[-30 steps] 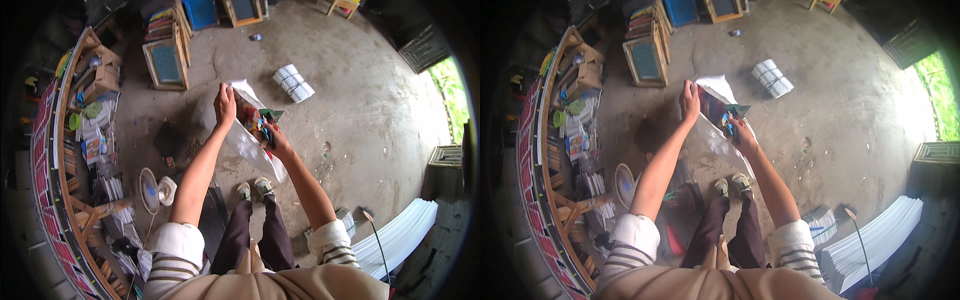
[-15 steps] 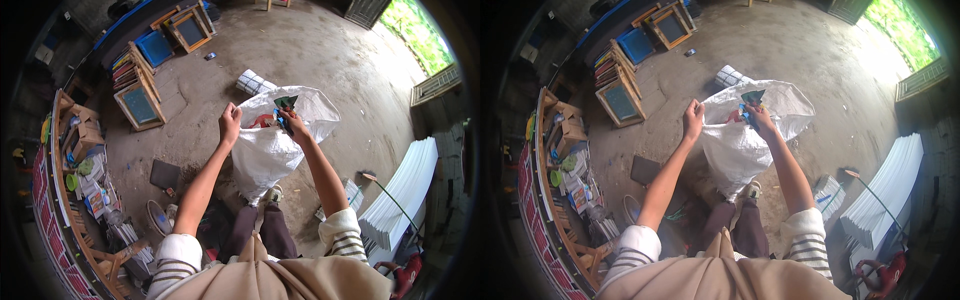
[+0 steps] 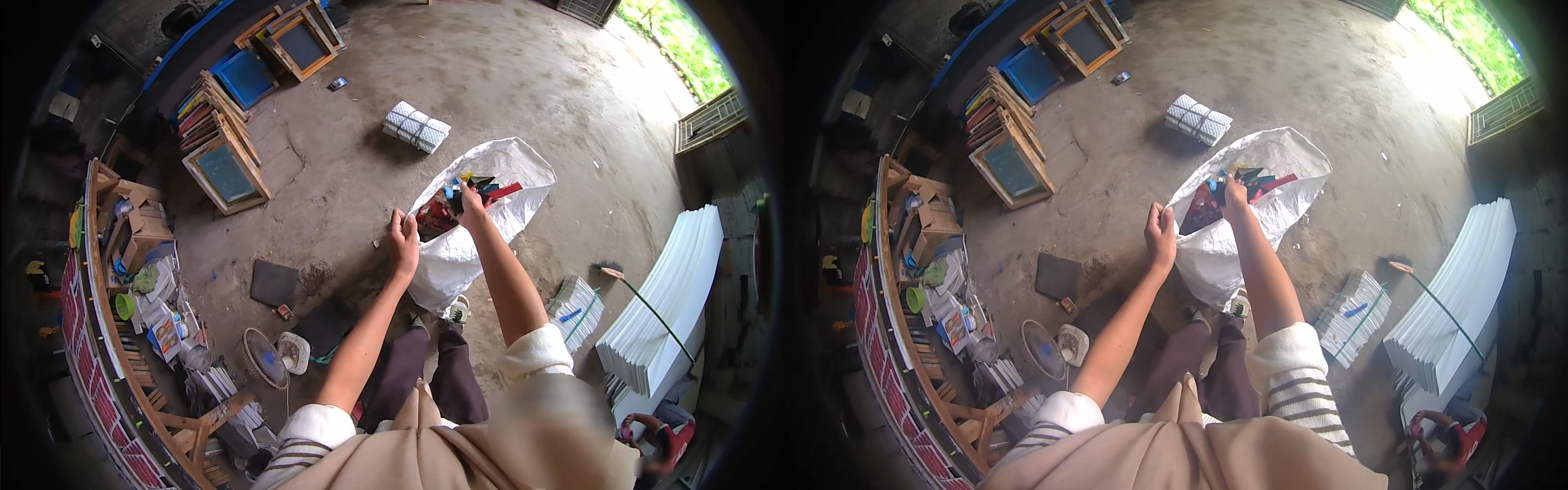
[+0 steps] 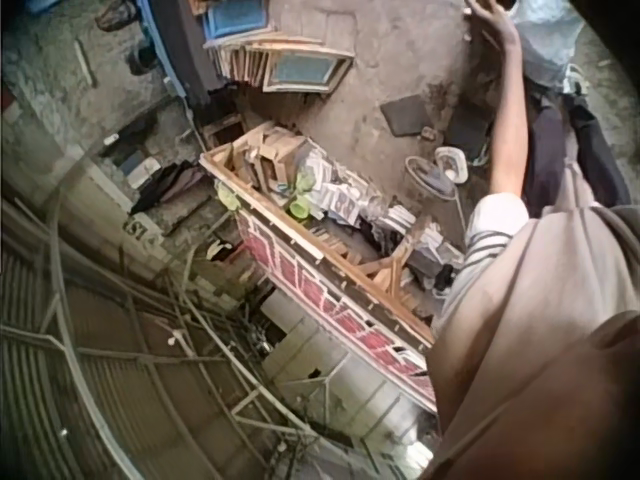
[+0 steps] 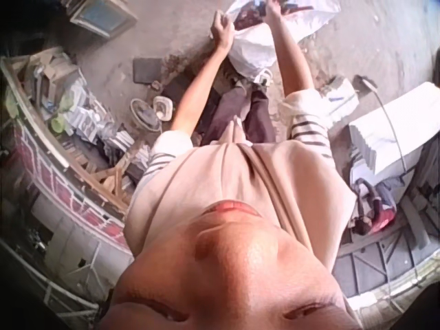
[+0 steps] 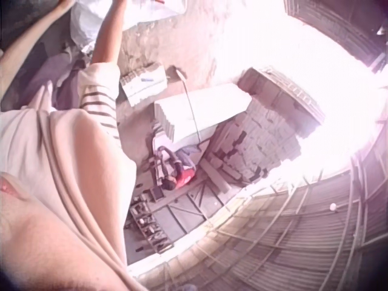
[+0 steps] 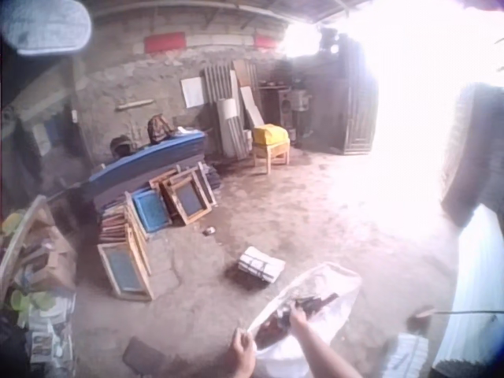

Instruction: The person cleans a workshop floor by sweeping debris with a broom and dustpan, then collects colorful plastic strips and other scraps by hand into a white sack. The person also handles a green-handled broom and moves around stacks of white boards and other materials.

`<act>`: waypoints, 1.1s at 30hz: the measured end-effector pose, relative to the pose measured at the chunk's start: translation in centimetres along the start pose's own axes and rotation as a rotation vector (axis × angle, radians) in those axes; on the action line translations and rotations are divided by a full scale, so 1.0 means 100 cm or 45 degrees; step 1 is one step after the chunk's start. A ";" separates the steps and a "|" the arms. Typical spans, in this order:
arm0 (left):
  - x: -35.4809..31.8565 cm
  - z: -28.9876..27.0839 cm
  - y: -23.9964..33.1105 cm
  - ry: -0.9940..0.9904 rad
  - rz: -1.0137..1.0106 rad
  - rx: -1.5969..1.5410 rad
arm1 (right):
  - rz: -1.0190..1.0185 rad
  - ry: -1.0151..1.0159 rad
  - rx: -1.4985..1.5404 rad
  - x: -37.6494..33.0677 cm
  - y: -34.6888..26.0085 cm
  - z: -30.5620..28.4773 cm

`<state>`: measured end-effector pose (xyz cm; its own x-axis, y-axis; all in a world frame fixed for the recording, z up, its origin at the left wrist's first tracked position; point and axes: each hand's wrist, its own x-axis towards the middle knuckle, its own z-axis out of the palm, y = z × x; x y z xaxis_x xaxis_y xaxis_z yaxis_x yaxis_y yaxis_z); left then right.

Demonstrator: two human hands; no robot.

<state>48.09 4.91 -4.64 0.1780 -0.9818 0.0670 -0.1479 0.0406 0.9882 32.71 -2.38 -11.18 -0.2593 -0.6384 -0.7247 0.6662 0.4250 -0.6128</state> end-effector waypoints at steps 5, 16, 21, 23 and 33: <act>0.001 -0.015 -0.007 0.111 0.008 0.065 | 0.154 -0.323 -0.251 -0.009 0.004 -0.003; -0.005 -0.016 -0.006 0.121 -0.102 -0.056 | -0.819 -0.367 -1.967 -0.055 -0.003 -0.021; -0.007 -0.016 -0.015 0.149 -0.141 -0.177 | -1.004 -0.382 -2.056 -0.046 0.002 -0.039; -0.016 -0.003 -0.013 -0.041 -0.216 -0.185 | -1.040 -0.315 -1.975 -0.030 0.000 -0.051; -0.041 0.049 0.007 -0.528 -0.293 -0.496 | -1.160 -0.173 -1.864 -0.077 -0.022 -0.090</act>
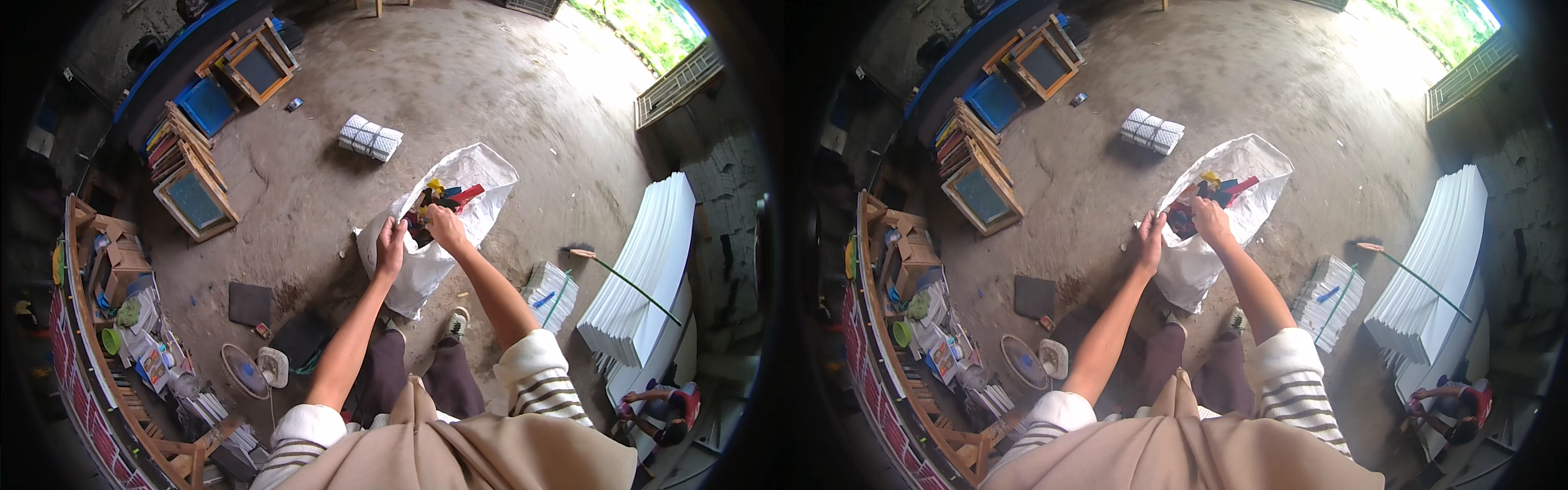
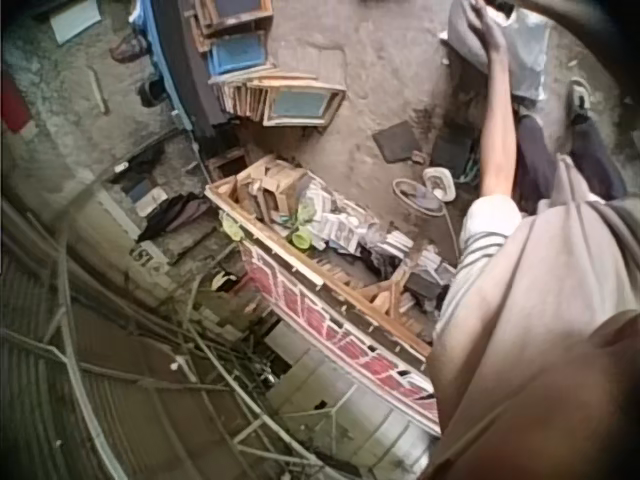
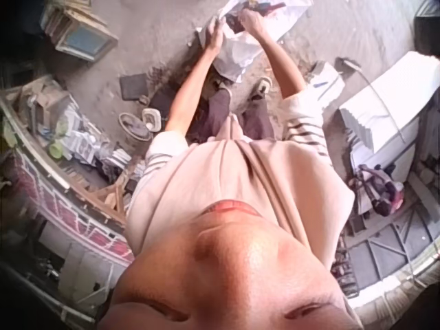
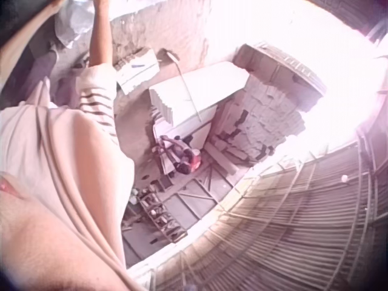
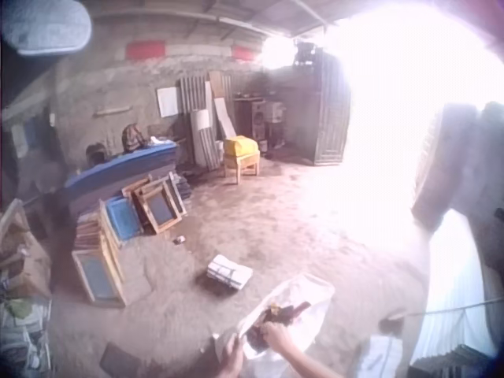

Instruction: The person cleans a workshop floor by sweeping debris with a broom and dustpan, then collects colorful plastic strips and other scraps by hand into a white sack. The person also handles a green-handled broom and moves around stacks of white boards and other materials.

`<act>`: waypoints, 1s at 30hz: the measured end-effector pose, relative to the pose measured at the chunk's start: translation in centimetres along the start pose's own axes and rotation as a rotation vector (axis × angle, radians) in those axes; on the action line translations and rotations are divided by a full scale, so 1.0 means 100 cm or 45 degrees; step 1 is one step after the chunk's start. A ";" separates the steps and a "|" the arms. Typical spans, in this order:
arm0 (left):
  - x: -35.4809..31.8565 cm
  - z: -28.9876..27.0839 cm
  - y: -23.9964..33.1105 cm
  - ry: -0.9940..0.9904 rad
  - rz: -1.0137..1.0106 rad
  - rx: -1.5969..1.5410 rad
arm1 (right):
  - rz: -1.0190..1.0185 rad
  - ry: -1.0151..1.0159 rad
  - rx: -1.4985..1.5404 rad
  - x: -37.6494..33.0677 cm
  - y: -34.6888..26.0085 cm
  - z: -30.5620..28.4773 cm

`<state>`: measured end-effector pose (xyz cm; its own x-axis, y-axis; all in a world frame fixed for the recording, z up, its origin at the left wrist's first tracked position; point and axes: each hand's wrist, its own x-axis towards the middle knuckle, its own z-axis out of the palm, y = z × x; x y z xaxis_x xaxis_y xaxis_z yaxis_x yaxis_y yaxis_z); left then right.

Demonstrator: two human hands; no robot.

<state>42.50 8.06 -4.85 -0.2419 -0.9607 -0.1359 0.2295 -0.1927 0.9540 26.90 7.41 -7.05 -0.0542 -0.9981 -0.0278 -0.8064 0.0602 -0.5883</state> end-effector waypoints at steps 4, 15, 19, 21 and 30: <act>0.017 0.060 0.000 -0.112 0.012 0.028 | 0.058 -0.074 0.441 -0.008 0.045 -0.049; 0.052 0.300 0.026 -0.007 0.335 0.170 | -0.006 0.206 0.702 -0.093 0.181 -0.265; 0.071 0.380 0.018 0.002 0.436 0.269 | 0.159 0.416 0.822 -0.126 0.255 -0.318; 0.086 0.417 0.020 -0.018 0.446 0.146 | 0.259 0.515 0.883 -0.140 0.290 -0.349; 0.140 0.602 -0.015 -0.416 0.359 -0.039 | 0.738 1.087 0.870 -0.216 0.431 -0.452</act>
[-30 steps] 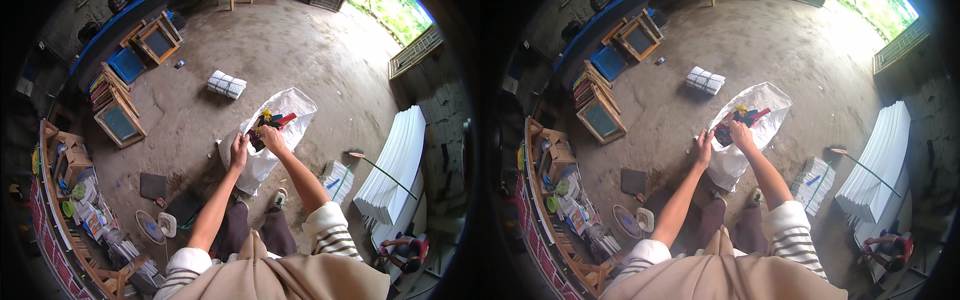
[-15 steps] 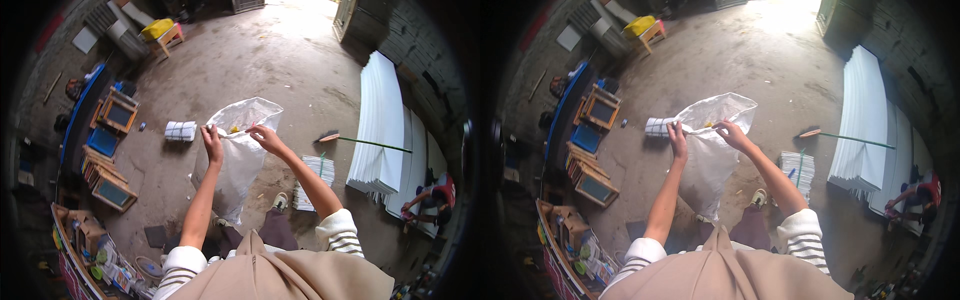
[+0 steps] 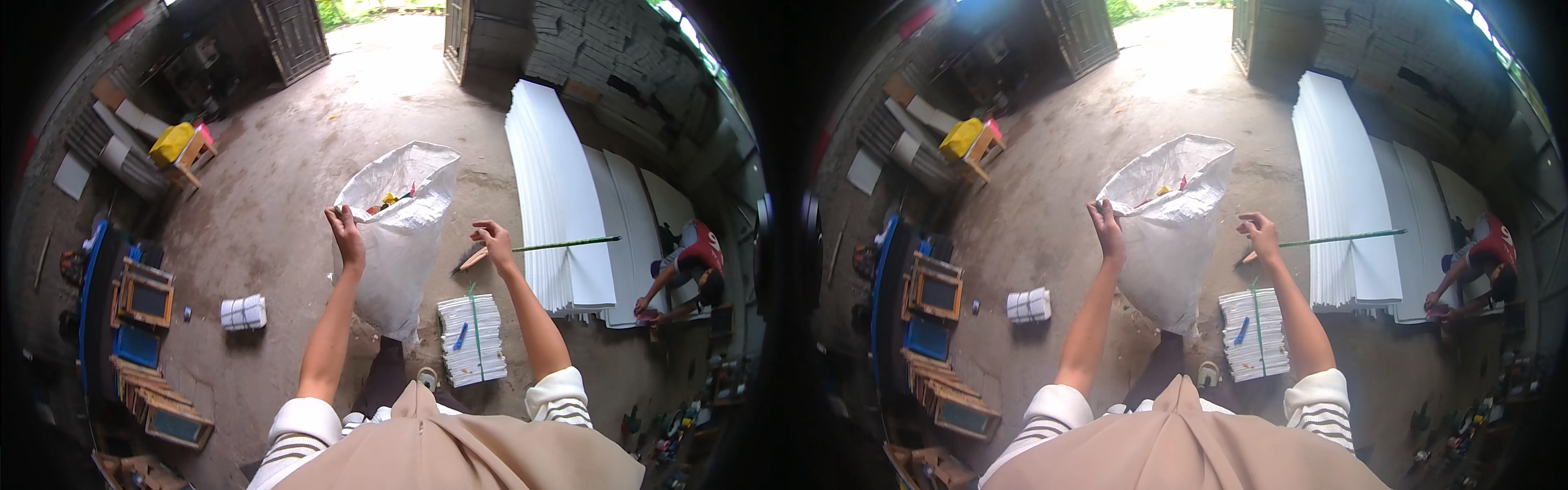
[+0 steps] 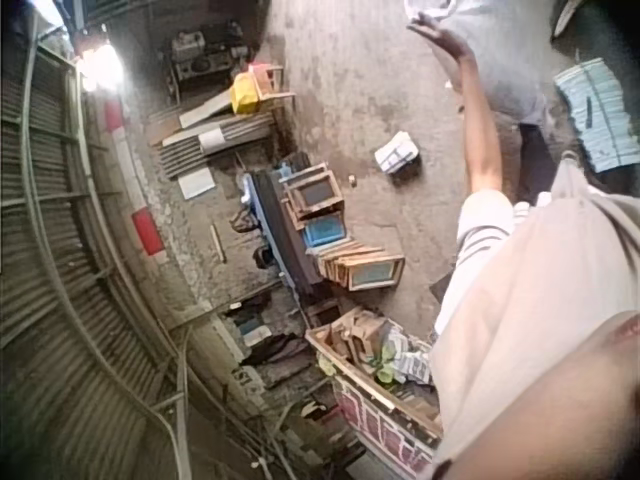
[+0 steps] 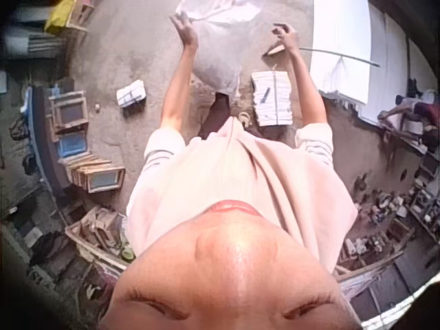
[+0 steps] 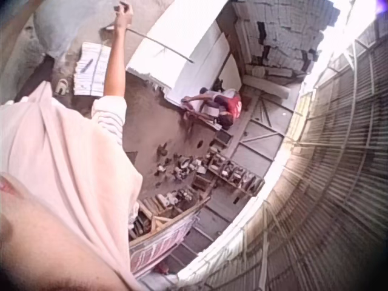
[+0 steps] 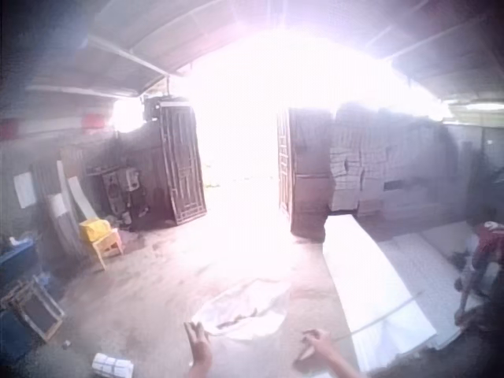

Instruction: The person cleans a workshop floor by sweeping debris with a broom and dustpan, then collects colorful plastic strips and other scraps by hand into a white sack. The person also handles a green-handled broom and moves around stacks of white boards and other materials.

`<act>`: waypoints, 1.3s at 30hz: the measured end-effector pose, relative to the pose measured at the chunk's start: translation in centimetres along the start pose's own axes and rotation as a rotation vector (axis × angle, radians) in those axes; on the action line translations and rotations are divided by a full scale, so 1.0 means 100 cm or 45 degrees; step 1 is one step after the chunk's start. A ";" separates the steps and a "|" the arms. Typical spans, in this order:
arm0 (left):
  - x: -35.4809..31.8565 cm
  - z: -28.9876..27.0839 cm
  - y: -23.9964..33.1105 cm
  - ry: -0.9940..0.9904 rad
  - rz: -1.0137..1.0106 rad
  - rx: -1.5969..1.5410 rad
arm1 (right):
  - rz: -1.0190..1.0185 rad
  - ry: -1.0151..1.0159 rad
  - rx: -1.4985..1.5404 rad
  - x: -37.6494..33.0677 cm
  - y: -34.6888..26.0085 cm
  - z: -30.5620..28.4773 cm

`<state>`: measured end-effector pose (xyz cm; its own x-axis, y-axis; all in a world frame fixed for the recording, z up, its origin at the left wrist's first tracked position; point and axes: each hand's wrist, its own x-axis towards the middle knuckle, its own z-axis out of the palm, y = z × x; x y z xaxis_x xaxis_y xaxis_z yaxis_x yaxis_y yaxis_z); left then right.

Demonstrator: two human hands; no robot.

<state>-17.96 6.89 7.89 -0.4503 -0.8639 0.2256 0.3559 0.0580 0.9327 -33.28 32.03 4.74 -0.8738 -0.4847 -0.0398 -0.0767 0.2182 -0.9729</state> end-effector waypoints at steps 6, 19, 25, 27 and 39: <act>0.060 0.111 -0.085 -0.221 -0.139 -0.208 | 0.258 0.441 0.049 0.037 0.034 -0.076; 0.123 0.319 -0.193 -0.613 -0.330 -0.108 | 0.598 1.183 0.346 0.032 0.120 -0.183; 0.118 0.372 -0.287 -0.774 -0.481 0.144 | 0.590 1.437 0.461 0.084 0.178 -0.246; 0.099 0.396 -0.301 -0.929 -0.437 0.184 | 0.646 1.502 0.493 0.096 0.207 -0.267; 0.068 0.499 -0.352 -1.160 -0.711 0.111 | 0.723 1.876 0.288 0.139 0.294 -0.364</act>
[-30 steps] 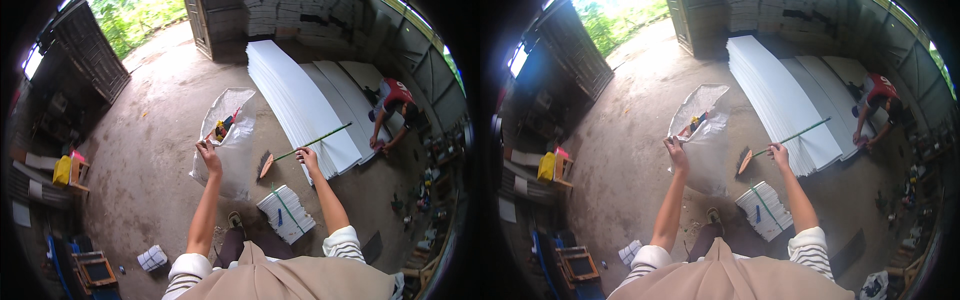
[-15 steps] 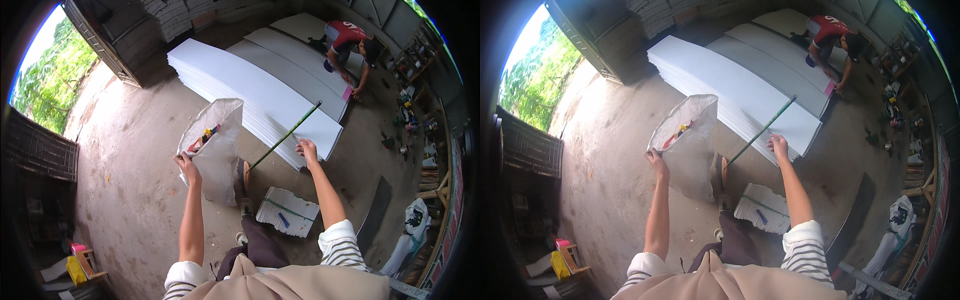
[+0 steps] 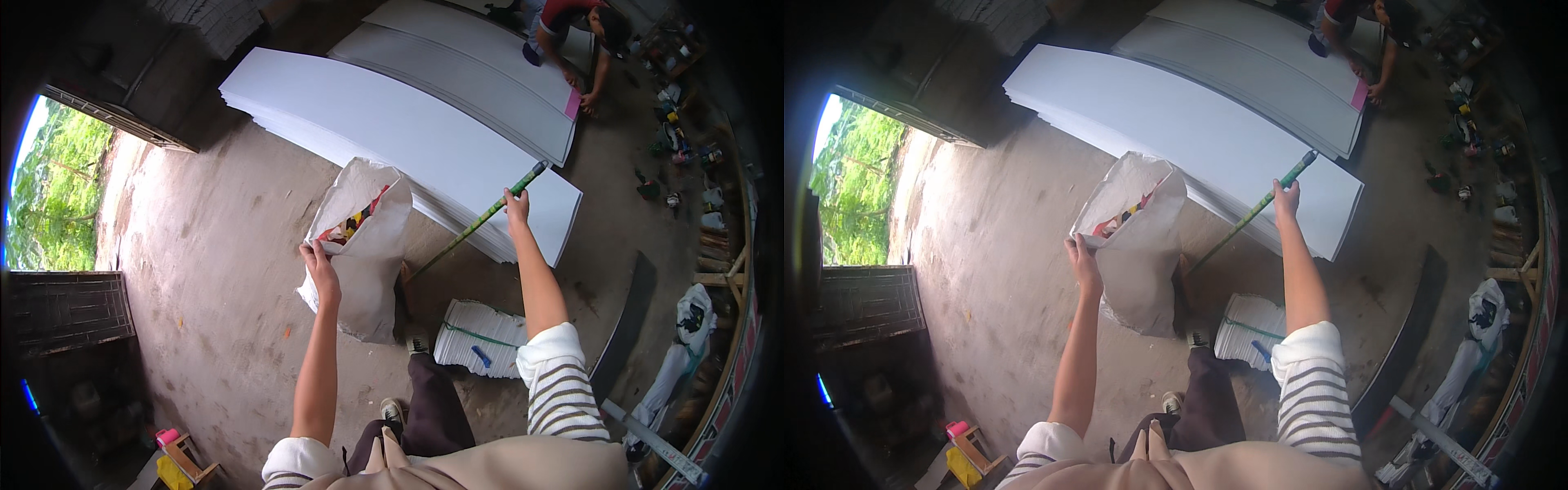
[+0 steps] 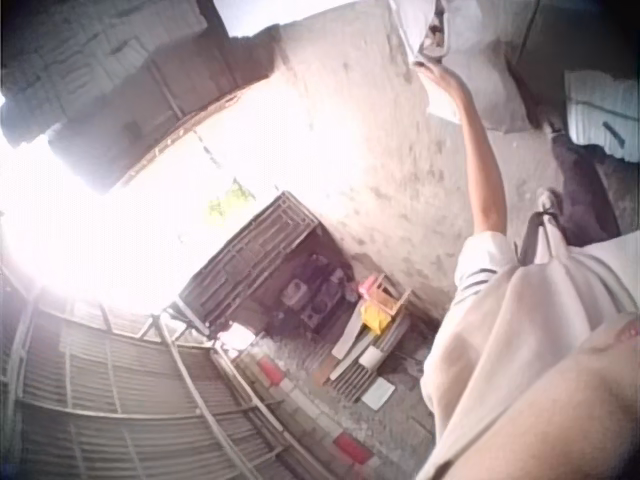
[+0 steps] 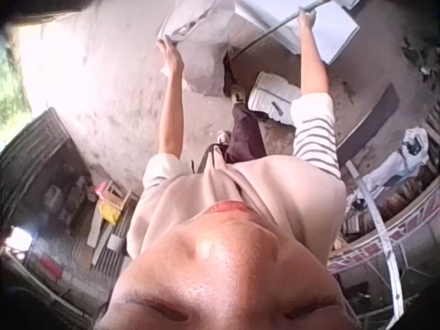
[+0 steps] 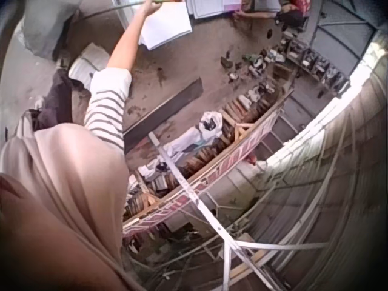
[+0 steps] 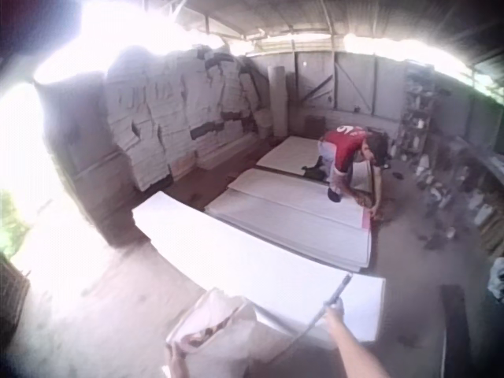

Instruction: The person cleans a workshop floor by sweeping debris with a broom and dustpan, then collects colorful plastic strips and other scraps by hand into a white sack. The person also handles a green-handled broom and moves around stacks of white boards and other materials.

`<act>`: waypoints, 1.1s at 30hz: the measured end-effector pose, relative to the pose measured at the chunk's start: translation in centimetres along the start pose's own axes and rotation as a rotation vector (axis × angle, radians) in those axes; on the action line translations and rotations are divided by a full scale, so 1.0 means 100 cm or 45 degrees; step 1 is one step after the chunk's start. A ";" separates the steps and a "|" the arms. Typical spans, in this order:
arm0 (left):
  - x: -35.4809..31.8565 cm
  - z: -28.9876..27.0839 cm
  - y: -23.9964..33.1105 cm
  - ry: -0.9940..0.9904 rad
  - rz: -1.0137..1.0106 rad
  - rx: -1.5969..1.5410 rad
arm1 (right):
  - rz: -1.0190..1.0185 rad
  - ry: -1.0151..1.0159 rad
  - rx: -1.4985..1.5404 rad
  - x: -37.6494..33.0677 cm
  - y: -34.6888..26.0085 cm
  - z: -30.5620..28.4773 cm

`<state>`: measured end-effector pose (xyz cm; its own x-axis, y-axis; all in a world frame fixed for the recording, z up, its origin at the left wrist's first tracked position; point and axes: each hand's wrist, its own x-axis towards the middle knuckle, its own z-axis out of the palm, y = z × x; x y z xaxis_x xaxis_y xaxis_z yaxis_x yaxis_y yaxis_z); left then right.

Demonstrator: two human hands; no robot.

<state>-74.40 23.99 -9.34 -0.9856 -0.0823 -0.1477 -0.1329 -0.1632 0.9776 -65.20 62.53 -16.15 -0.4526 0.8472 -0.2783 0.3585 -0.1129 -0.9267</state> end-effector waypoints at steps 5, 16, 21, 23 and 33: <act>0.017 -0.024 0.021 0.058 -0.038 0.332 | -0.226 -0.318 -0.183 -0.080 -0.036 0.036; 0.084 -0.198 0.161 0.619 0.110 -0.225 | -0.809 -0.847 -0.437 -0.210 -0.189 0.212; 0.116 -0.257 0.238 0.457 0.130 -0.465 | -1.085 -1.003 -0.491 -0.288 -0.277 0.310; 0.131 -0.268 0.266 0.377 0.083 -0.549 | -1.201 -1.034 -0.567 -0.310 -0.305 0.346; 0.270 -0.312 0.300 0.299 0.058 -0.476 | -1.165 -1.135 -0.375 -0.349 -0.392 0.538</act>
<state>-101.77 -13.81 11.31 -0.9333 -0.3118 -0.1783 -0.0007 -0.4949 0.8690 -107.36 9.51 16.29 -0.9660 -0.0893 0.2425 -0.2523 0.5294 -0.8100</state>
